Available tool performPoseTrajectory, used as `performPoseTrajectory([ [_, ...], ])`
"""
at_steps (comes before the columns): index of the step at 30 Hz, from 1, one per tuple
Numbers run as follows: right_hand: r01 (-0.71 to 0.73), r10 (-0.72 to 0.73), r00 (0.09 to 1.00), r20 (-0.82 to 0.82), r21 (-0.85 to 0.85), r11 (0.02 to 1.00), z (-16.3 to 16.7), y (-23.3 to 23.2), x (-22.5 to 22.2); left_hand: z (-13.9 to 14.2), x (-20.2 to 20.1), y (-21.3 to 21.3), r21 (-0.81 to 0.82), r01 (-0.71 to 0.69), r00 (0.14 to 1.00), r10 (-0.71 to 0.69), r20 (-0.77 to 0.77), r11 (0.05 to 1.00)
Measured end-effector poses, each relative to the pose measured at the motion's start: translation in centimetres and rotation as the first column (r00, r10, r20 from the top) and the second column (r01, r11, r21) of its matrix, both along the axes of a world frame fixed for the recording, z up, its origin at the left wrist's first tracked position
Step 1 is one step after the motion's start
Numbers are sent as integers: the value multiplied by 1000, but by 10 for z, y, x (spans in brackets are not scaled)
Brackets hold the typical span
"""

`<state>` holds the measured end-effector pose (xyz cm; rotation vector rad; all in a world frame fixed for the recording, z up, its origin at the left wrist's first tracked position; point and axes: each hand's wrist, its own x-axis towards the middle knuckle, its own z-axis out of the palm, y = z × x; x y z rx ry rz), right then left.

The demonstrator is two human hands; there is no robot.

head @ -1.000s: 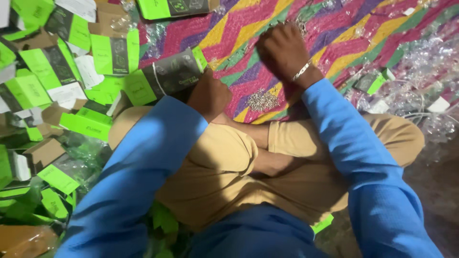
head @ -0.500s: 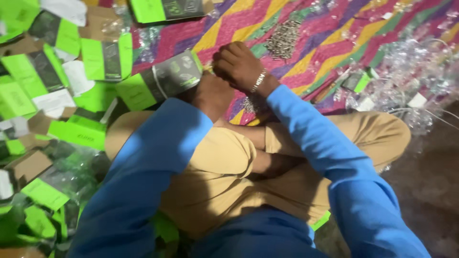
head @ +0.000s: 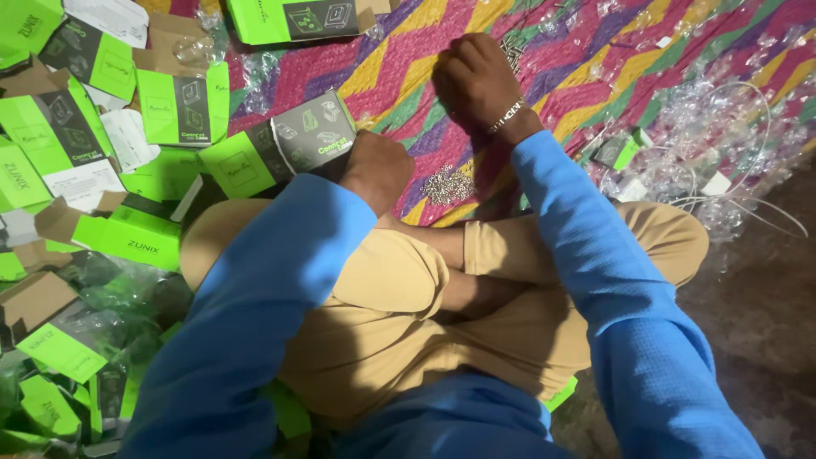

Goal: The person sits cross-legged on a mat and repeatedly picks up small metal pins and white plastic components, inserting the pins into the components by hand. The person handles the parts one at a time and places the assembled units aside.

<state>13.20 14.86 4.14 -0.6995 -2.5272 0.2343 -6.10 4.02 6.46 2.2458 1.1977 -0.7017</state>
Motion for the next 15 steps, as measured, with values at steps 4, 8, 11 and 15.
performPoseTrajectory([
  [4,132,-133,991,-4,-53,990,-11,2,8,-3,3,4,-56,-33,999,35,18,998],
  [8,148,-149,989,-2,-84,985,-11,0,14,-8,7,4,-54,-35,999,36,22,998],
  [11,111,-106,993,58,-82,990,-1,-14,28,-11,13,5,-38,-21,1000,20,-10,999],
  [15,57,-43,991,130,-106,993,0,-35,36,-11,19,7,-29,-28,1000,28,-4,999],
])
